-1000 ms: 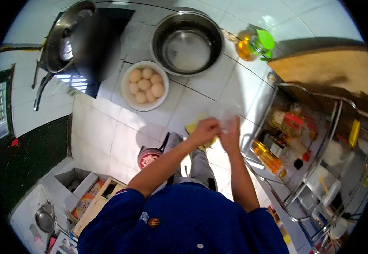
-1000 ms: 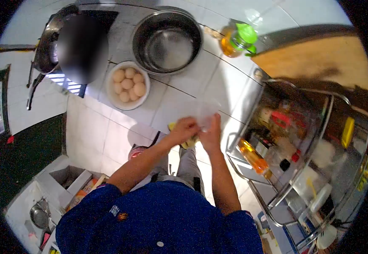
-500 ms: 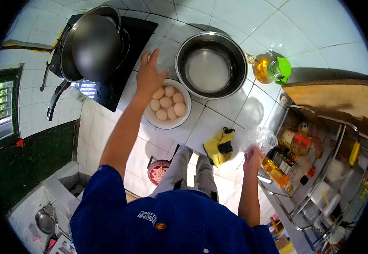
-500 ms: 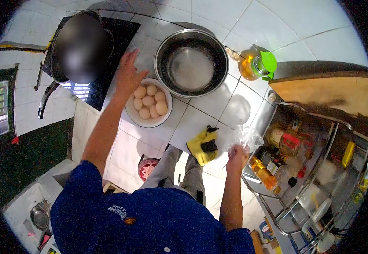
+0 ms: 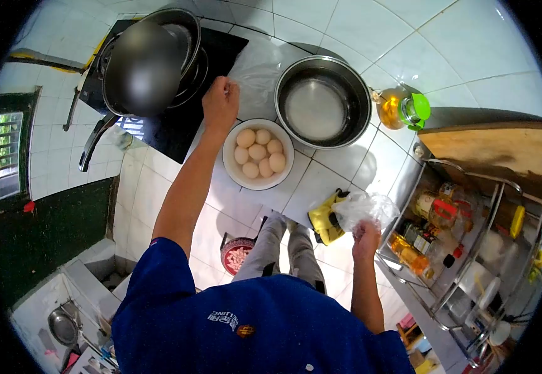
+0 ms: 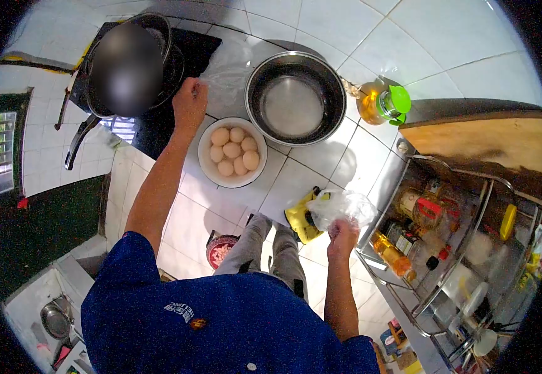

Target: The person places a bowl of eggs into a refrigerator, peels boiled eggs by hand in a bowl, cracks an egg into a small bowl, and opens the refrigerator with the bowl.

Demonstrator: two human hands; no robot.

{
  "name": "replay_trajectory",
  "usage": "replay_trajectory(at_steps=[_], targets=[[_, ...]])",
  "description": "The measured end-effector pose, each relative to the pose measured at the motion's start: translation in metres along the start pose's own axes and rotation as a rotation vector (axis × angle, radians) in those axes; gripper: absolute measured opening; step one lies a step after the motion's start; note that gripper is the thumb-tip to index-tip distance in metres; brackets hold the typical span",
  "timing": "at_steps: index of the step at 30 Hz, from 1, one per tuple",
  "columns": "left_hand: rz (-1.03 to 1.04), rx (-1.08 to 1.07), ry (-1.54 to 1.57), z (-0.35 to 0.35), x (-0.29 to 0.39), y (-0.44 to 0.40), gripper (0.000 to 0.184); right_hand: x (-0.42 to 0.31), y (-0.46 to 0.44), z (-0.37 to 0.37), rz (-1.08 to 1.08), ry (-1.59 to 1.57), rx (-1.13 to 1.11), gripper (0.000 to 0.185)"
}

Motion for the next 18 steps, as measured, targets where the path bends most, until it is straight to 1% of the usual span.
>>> replay_trajectory(at_steps=[2,6,8,9,10,11,12,13,14,15,16,17,18], targets=[[-0.015,0.036,0.121,-0.018,0.011,0.014,0.017,-0.001,0.007,0.003,-0.021,0.010,-0.038,0.021],[-0.012,0.039,0.146,-0.060,0.033,0.054,0.023,-0.002,0.019,0.002,0.022,0.075,-0.077,0.025],[0.006,0.019,0.207,-0.078,0.044,0.087,0.026,-0.004,0.032,0.000,0.040,0.086,-0.086,0.030],[0.073,0.021,0.160,-0.083,0.045,0.105,0.027,-0.005,0.038,0.001,0.052,0.076,-0.071,0.034],[0.165,0.011,0.153,-0.087,0.052,0.124,0.028,-0.006,0.044,-0.001,0.055,0.076,-0.077,0.034],[0.094,-0.019,0.171,-0.089,0.059,0.149,0.028,-0.006,0.049,-0.003,0.074,0.063,-0.123,0.035],[0.167,-0.059,0.165,-0.088,0.061,0.172,0.030,-0.007,0.053,-0.005,0.090,0.049,-0.169,0.035],[0.236,-0.071,0.133,-0.084,0.067,0.199,0.024,-0.007,0.057,-0.010,0.093,0.072,-0.253,0.034],[0.271,-0.215,0.244,-0.076,0.070,0.224,0.019,-0.011,0.064,-0.011,0.095,0.074,-0.259,0.034],[0.296,-0.353,0.278,-0.068,0.079,0.251,0.017,-0.018,0.075,-0.008,0.157,0.004,-0.297,0.036],[0.260,-0.467,0.377,-0.059,0.088,0.280,0.018,-0.023,0.086,-0.005,0.218,-0.067,-0.335,0.038],[0.225,-0.630,0.447,-0.048,0.093,0.306,0.016,-0.026,0.094,-0.005,0.277,-0.187,-0.368,0.049],[0.222,-0.758,0.439,-0.042,0.105,0.327,0.015,-0.031,0.104,-0.004,0.276,-0.188,-0.371,0.049]])
Point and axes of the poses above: each hand's wrist, its own y-axis away from the middle knuckle, its own z-axis out of the palm, x = y × z, the point moved 3 cm from there along -y, towards the middle knuckle, and after that the axes turned 12 degrees about -z, right-handed, at the moved point
